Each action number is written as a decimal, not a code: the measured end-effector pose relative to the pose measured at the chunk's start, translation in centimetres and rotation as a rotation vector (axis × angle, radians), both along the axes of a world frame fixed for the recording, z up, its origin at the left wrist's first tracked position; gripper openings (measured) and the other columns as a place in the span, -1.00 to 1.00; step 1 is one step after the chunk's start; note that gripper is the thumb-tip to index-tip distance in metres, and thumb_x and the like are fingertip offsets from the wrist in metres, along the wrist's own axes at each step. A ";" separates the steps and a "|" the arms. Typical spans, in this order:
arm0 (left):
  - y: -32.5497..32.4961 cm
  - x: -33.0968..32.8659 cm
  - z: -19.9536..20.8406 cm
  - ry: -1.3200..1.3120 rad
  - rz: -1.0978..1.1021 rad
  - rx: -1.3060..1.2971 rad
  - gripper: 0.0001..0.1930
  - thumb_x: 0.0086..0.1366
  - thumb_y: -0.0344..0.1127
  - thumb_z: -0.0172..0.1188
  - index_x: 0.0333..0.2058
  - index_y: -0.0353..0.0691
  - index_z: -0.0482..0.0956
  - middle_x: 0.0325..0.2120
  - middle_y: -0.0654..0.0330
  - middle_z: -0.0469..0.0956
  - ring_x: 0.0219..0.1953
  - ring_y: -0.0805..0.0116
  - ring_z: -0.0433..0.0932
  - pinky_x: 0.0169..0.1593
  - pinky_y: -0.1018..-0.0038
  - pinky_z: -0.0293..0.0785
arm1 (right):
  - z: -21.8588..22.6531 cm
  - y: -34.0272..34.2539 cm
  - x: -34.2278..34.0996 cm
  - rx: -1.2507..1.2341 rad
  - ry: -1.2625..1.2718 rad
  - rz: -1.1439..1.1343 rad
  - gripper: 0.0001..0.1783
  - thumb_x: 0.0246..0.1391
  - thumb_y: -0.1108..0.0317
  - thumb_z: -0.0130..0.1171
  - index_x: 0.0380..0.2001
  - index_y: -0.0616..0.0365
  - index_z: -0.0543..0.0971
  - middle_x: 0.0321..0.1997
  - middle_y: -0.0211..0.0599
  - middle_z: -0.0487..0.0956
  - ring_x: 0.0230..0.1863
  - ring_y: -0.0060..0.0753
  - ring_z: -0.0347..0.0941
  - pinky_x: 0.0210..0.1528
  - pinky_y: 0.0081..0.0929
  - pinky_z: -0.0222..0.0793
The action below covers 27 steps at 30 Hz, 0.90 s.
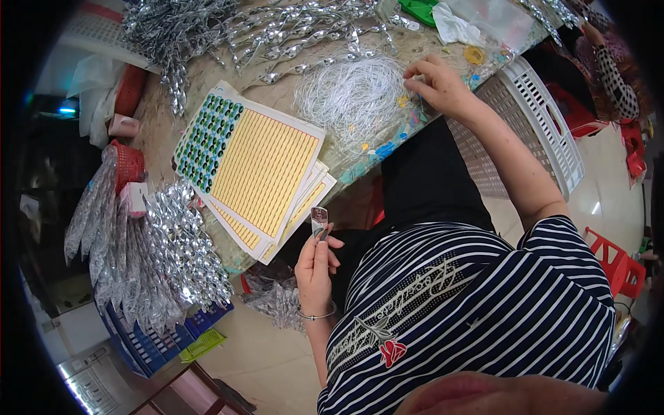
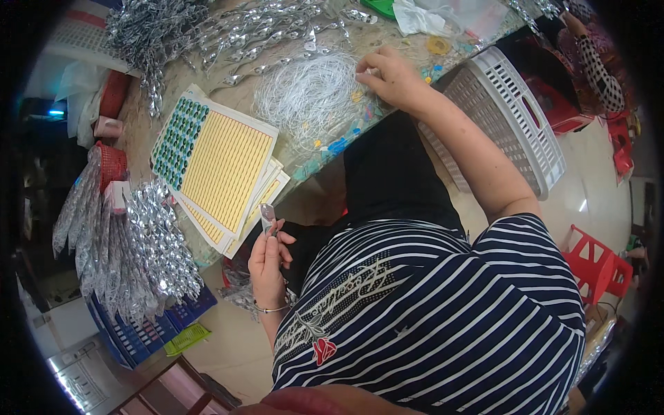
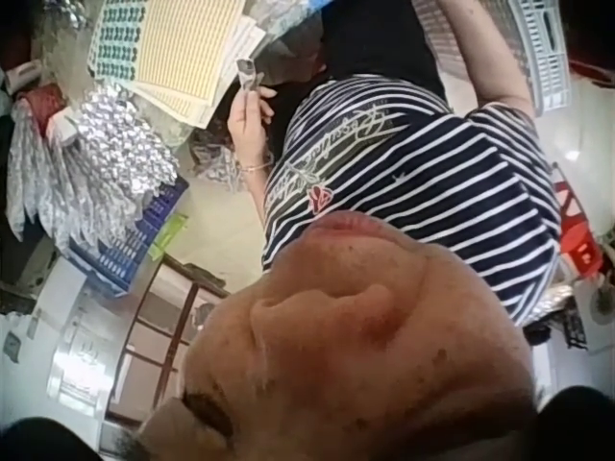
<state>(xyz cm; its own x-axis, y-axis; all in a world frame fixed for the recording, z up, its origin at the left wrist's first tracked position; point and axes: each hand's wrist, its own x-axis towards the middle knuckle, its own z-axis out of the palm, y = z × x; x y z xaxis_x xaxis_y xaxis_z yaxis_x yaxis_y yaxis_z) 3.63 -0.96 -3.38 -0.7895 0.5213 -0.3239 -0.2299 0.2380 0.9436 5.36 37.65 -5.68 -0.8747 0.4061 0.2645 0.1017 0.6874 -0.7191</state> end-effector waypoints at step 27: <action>2.5 -2.2 4.3 0.310 0.161 0.275 -0.61 0.21 -0.55 0.13 0.04 -0.34 0.40 -0.29 0.21 0.55 -0.46 0.63 0.38 -0.41 0.69 0.35 | 10.7 -13.7 -0.7 -0.374 -0.145 0.677 -0.89 0.21 0.39 -0.01 -0.33 0.21 0.44 -0.49 -0.34 0.54 -0.41 -0.47 0.51 -0.32 -0.49 0.41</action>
<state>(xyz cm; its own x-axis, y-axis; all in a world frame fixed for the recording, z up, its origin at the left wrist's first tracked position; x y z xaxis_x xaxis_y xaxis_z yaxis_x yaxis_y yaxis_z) 1.40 1.55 0.89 -0.9057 0.4174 0.0741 0.0600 -0.0469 0.9971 4.63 23.94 5.06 -0.9790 -0.1876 0.0796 -0.1421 0.3485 -0.9265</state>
